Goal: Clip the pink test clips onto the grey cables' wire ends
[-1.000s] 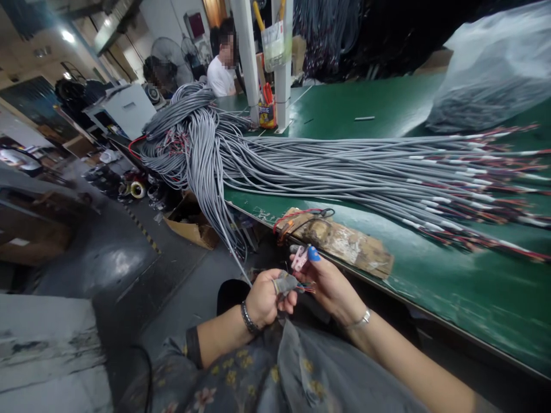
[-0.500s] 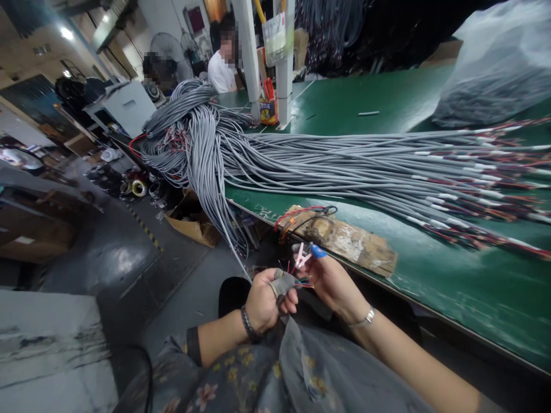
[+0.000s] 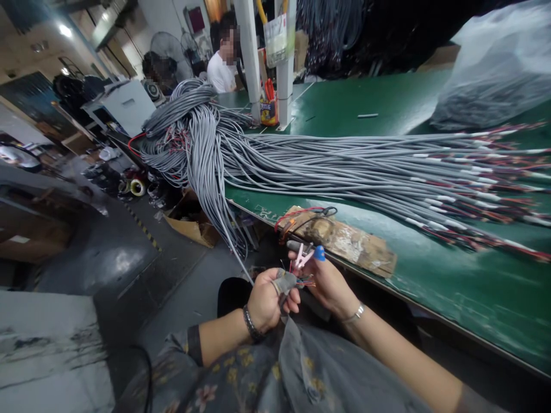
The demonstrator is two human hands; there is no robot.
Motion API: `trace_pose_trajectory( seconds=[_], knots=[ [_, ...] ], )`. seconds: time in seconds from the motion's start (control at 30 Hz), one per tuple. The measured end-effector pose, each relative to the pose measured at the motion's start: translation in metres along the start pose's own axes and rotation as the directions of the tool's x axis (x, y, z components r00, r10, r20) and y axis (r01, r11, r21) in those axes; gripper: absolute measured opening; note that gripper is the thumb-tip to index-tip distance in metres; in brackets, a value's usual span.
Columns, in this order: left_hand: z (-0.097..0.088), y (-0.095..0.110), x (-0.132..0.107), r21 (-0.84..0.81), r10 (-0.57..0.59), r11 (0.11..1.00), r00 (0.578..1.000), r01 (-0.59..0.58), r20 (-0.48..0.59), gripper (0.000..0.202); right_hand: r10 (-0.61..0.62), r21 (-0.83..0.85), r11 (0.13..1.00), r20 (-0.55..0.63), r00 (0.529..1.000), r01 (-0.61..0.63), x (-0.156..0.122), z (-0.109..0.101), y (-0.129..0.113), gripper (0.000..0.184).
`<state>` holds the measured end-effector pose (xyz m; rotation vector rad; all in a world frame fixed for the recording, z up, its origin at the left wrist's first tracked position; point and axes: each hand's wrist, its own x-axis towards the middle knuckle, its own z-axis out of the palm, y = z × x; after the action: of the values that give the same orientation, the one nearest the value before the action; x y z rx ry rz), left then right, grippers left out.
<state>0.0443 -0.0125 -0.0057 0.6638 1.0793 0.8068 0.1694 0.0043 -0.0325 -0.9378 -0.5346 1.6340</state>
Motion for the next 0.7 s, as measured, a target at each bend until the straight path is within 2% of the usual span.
trace_pose_trajectory(
  seconds=[0.1, 0.23, 0.4, 0.53, 0.6, 0.7],
  knots=[
    [0.0, -0.001, 0.001, 0.003, -0.002, 1.0, 1.0, 0.002, 0.006, 0.044, 0.065, 0.124, 0.99, 0.024, 0.998, -0.068, 0.005, 0.0, 0.003, 0.049],
    [0.0, -0.002, 0.002, 0.028, -0.011, 1.0, 1.0, 0.011, -0.001, 0.044, 0.05, 0.163, 0.985, -0.001, 0.999, -0.049, 0.008, 0.0, 0.005, 0.043],
    [-0.004, -0.004, 0.001, 0.054, 0.006, 0.999, 1.0, -0.005, -0.009, 0.044, 0.047, 0.109, 0.993, 0.063, 0.997, -0.054, 0.0, -0.001, -0.002, 0.052],
    [-0.009, -0.003, -0.003, 0.125, 0.026, 0.992, 1.0, -0.027, 0.011, 0.045, 0.19, 0.012, 0.981, 0.199, 0.961, -0.196, -0.009, -0.009, -0.012, 0.057],
    [-0.011, -0.003, -0.005, 0.187, 0.047, 0.981, 0.998, -0.054, 0.041, 0.045, 0.239, -0.085, 0.971, 0.234, 0.942, -0.225, -0.013, -0.011, -0.015, 0.052],
    [-0.013, -0.004, -0.005, 0.285, 0.073, 0.954, 0.994, -0.095, 0.087, 0.045, 0.198, -0.205, 0.967, 0.241, 0.95, -0.15, -0.018, -0.011, -0.019, 0.037]
  ],
)
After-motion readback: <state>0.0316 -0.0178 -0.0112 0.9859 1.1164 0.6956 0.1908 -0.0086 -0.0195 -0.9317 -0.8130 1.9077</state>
